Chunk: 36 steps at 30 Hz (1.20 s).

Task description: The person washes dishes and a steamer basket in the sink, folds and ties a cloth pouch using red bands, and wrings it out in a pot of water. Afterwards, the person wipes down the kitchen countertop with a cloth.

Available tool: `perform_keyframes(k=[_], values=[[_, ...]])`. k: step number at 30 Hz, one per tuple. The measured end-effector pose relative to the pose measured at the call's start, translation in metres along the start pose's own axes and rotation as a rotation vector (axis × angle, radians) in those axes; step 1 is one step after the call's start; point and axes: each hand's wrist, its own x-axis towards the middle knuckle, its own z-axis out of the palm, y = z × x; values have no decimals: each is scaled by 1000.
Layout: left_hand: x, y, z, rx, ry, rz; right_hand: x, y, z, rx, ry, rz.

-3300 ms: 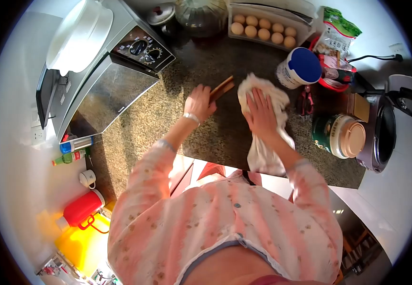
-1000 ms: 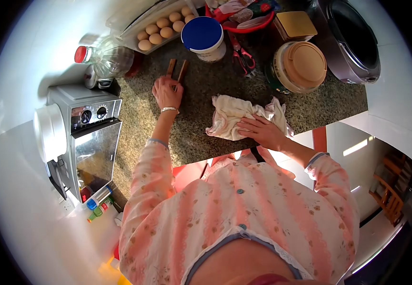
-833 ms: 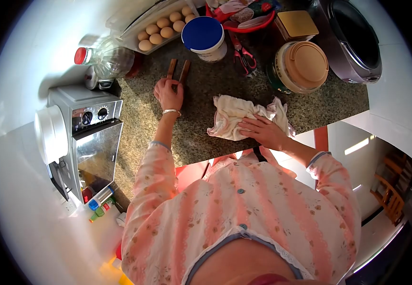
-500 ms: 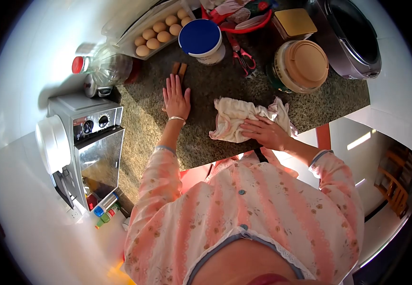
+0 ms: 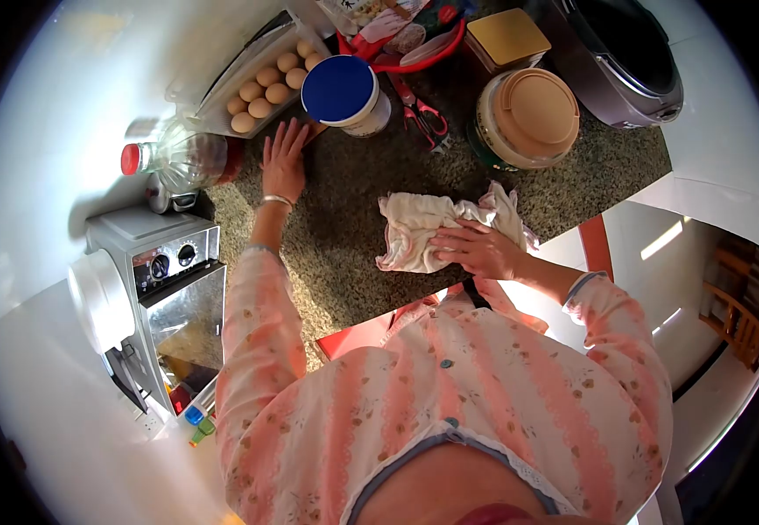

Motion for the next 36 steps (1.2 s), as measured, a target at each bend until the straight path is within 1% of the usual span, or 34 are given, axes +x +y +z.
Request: perform_keyframes(k=[1, 2, 4, 5, 7, 9, 11, 13, 15, 16, 17, 19, 21, 23, 24, 26, 27, 29, 30, 31, 33, 35, 36], values=[[-2, 14, 0, -70, 97, -63, 0, 1, 2, -6, 15, -4], [-5, 30, 1, -65, 102, -63, -1, 2, 4, -12, 30, -10], [-14, 68, 4, -280, 208, -107, -1, 4, 8, -34, 38, -27], [-16, 90, 2, -298, 211, -70, -1, 5, 9, -54, 43, -42], [-24, 126, 2, -375, 183, -72, -1, 4, 8, -65, 25, -41], [-37, 151, 4, -401, 165, -159, 0, 2, 3, -80, -2, -52], [-55, 158, 5, -385, 180, -206, 1, -2, -2, 47, 18, 18], [-73, 161, 3, -367, 189, -258, 5, -4, -6, 49, -17, -3], [-88, 157, -2, -424, 285, -368, 11, -5, -5, -12, -28, -8], [-85, 155, -14, -405, 255, -424, 15, -6, -5, -11, -36, -22], [-76, 152, -24, -400, 261, -436, 21, -7, -4, -48, -33, -26], [-39, 141, -46, -461, 357, -450, 32, -6, -7, -101, -34, -48], [4, 131, -59, -392, 430, -411, 35, -7, -6, -101, 5, -61], [45, 122, -59, -352, 456, -423, 36, -7, -2, -110, 26, -66], [60, 125, -62, -358, 457, -426, 36, -6, 0, -116, 58, -65], [83, 131, -65, -192, 342, -519, 35, -5, 1, -107, 68, -66], [88, 128, -62, -194, 338, -513, 35, -4, 2, -95, 86, -69], [92, 123, -57, -375, 323, -569, 33, -2, 5, -84, 96, -69], [87, 122, -56, -347, 373, -538, 33, -1, 6, -76, 103, -76], [80, 119, -58, -345, 364, -522, 33, -1, 6, -71, 117, -65], [56, 109, -66, -390, 489, -450, 31, -1, 3, -43, 86, -72], [21, 89, -70, -574, 452, -537, 29, 1, 4, -38, 91, -63], [4, 86, -83, -871, 422, -678, 29, 1, 5, -40, 80, -68]])
